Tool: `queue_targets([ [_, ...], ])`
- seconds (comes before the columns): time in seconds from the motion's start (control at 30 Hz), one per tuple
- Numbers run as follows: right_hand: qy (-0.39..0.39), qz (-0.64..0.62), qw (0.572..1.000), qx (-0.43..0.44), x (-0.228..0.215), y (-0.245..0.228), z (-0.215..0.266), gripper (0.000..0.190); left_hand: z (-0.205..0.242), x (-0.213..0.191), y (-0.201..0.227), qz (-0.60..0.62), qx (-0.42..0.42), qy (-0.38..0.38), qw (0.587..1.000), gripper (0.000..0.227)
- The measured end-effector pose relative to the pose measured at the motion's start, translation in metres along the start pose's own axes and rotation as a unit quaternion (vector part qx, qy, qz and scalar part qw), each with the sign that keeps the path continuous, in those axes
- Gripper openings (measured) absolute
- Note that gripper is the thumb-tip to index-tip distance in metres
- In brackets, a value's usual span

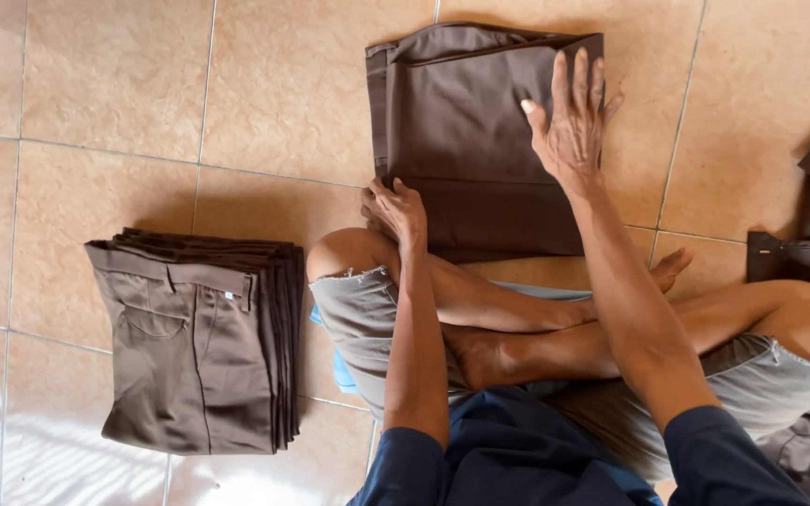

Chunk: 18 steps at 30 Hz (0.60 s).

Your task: Folding brown pants and stacking them neatly on a tiled floor.

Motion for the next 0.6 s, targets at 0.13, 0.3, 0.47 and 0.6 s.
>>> queue_targets([
  [0.13,0.049,0.042,0.995,-0.079,0.037,0.012,-0.012,0.061,-0.004,-0.010,0.003,-0.008,-0.048,-0.018,0.999,0.025],
  [0.3,-0.124,0.017,0.991,0.040,0.079,0.045,-0.009,0.080,-0.011,-0.011,-0.004,-0.008,-0.044,0.082,0.996,0.081],
  [0.47,0.024,0.115,0.993,-0.006,0.043,0.034,0.005,0.069,-0.021,-0.021,0.005,0.035,-0.132,-0.101,0.985,0.069],
  [0.6,-0.043,0.077,0.995,0.040,0.069,0.058,0.011,0.075,-0.039,0.000,-0.015,0.012,-0.116,-0.218,0.969,0.049],
])
Point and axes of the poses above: each hand's wrist, its own z-axis away from the middle knuckle, its own x-axis out of the palm, y = z × x, the point moved 10 cm from there along -z, towards the middle knuckle, and after that the axes turned 4 degrees about -z, right-handed, at the moved point
